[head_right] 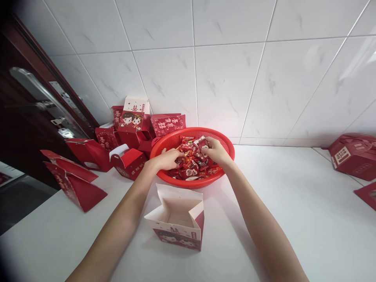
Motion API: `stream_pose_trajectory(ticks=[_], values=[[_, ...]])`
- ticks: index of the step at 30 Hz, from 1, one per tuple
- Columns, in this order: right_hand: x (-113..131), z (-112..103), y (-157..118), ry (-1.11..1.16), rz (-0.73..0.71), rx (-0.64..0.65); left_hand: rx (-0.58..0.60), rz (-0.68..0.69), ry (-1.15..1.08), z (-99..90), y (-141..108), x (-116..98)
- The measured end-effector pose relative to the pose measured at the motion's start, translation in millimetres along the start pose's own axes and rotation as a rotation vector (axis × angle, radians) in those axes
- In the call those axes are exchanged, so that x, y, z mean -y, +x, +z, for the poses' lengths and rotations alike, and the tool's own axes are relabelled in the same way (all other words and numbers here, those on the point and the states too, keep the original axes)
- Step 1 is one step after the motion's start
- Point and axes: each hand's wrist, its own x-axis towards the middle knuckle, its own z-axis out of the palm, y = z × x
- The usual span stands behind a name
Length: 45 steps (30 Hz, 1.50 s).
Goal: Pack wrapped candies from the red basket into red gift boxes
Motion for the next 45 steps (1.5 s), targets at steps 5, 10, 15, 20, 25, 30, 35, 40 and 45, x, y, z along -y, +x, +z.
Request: stream_pose_trajectory(ticks=[5, 10, 15, 20, 25, 30, 35, 40, 45], values=[[1.1, 0.4, -1.5, 0.017, 0.024, 0.0, -0.085, 0.086, -0.059, 1.0, 4.5, 7.8], [3.5, 0.3, -3.5, 0.012, 0.024, -0.029, -0.344, 0.219, -0.462, 4.6, 11.4, 16.2], [7.0, -0.3, -5.6, 0.031, 0.013, -0.012, -0.547, 0.287, -0.893, 3.1, 10.2, 9.5], [9.0, 3.4, -7.5, 0.068, -0.053, 0.063, -0.552, 0.241, -1.061, 0.2, 3.6, -5.5], [11.7, 9.5, -8.6, 0.149, -0.099, 0.067, -0.506, 0.206, -1.18, -3.1, 0.6, -11.6], [15.9, 6.6, -9.7, 0.139, -0.153, 0.086, -0.258, 0.191, -1.347, -6.1, 1.9, -5.4], [15.7, 1.0, -9.7, 0.099, -0.2, 0.139, -0.291, 0.227, -1.312, -6.4, -2.2, -6.2], [13.3, -3.3, -7.6, 0.072, -0.224, 0.168, -0.27, 0.293, -1.327, -4.6, -1.8, -6.1], [13.6, -4.7, -7.1, 0.078, -0.238, 0.182, -0.246, 0.288, -1.387, -2.5, 2.0, -3.0]])
